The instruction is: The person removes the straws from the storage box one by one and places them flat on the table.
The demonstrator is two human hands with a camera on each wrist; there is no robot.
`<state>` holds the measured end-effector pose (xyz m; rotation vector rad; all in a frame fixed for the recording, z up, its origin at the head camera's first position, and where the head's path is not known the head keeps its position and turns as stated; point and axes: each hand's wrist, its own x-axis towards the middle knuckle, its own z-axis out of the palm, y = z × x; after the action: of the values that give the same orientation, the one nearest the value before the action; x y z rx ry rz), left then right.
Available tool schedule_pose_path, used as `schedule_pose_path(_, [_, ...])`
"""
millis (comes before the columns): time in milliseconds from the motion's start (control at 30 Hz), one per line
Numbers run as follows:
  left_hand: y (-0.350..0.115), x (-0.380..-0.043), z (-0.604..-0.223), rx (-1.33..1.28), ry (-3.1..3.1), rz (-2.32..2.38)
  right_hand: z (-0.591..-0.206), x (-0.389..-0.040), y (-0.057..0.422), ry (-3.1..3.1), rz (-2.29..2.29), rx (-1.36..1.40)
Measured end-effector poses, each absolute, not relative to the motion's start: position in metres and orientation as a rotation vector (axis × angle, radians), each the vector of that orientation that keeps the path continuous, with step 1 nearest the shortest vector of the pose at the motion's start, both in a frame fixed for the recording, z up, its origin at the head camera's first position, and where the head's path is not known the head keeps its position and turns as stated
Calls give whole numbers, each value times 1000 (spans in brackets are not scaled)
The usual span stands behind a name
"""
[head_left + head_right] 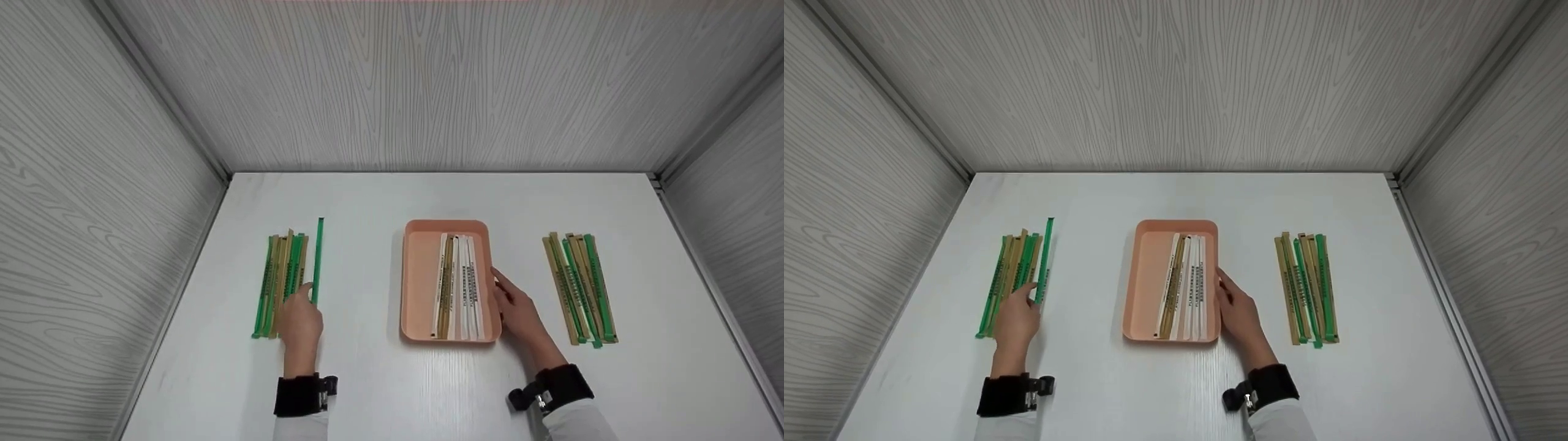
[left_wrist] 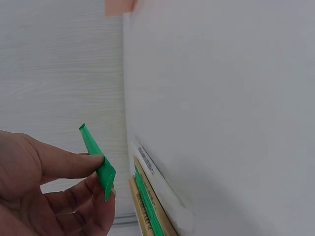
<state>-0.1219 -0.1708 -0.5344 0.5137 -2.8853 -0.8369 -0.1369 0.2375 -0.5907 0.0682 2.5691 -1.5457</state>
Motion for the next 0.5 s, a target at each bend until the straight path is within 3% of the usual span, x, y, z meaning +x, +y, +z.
schedule_pose_path(500, [-187,-118,-550,600,-2894,-725,-590,-138,237,2593,-1555,41])
